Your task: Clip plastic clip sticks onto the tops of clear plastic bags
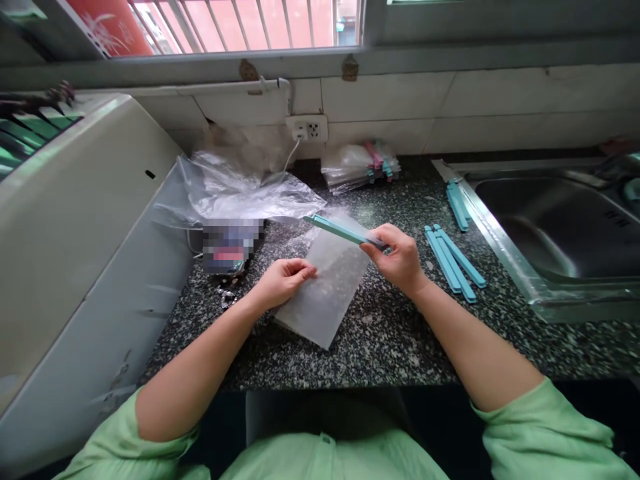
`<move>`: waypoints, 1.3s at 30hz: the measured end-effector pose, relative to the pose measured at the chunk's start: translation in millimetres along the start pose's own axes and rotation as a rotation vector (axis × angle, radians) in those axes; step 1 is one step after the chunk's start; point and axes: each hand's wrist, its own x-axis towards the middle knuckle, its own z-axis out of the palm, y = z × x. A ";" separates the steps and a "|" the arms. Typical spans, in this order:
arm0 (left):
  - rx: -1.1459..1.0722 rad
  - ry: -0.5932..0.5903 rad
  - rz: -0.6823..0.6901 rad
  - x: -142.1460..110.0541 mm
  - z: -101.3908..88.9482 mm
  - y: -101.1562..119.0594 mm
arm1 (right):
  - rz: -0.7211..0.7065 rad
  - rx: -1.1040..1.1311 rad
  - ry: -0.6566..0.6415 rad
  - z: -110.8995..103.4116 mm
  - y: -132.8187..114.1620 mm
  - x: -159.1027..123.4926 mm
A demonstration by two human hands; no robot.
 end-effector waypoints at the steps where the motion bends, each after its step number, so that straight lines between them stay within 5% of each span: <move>1: 0.001 -0.018 -0.005 -0.1 -0.3 -0.6 | -0.003 0.008 -0.006 0.1 0.7 -0.1; 6: -0.135 -0.068 0.046 2.3 0.9 -5.0 | -0.030 0.103 -0.154 5.5 -3.3 -3.1; 10: -0.256 0.005 0.102 4.0 4.3 -4.3 | -0.055 0.178 -0.285 15.2 -13.8 -9.9; 17: -0.231 0.234 0.180 5.5 -3.2 -6.1 | 0.408 0.337 -0.174 27.2 -15.0 -14.7; 22: -0.300 0.430 0.266 9.4 -8.3 -13.2 | 0.436 0.344 -0.519 32.0 -33.9 -17.8; 24: -0.340 0.461 0.296 9.9 -7.1 -14.4 | 0.367 0.285 -0.561 35.5 -40.8 -21.8; 29: -0.330 0.454 0.284 9.3 -4.1 -14.6 | 0.175 0.128 -0.514 41.3 -37.1 -28.4; 31: -0.332 0.455 0.278 10.3 -4.7 -15.4 | 0.212 0.169 -0.455 42.0 -29.8 -27.5; 36: -0.305 0.416 0.170 13.3 -4.6 -18.0 | 0.339 0.182 -0.070 42.9 -11.9 -20.6; 39: -0.231 0.354 0.113 12.8 -2.6 -19.1 | 0.251 0.063 -0.055 43.2 -8.6 -18.5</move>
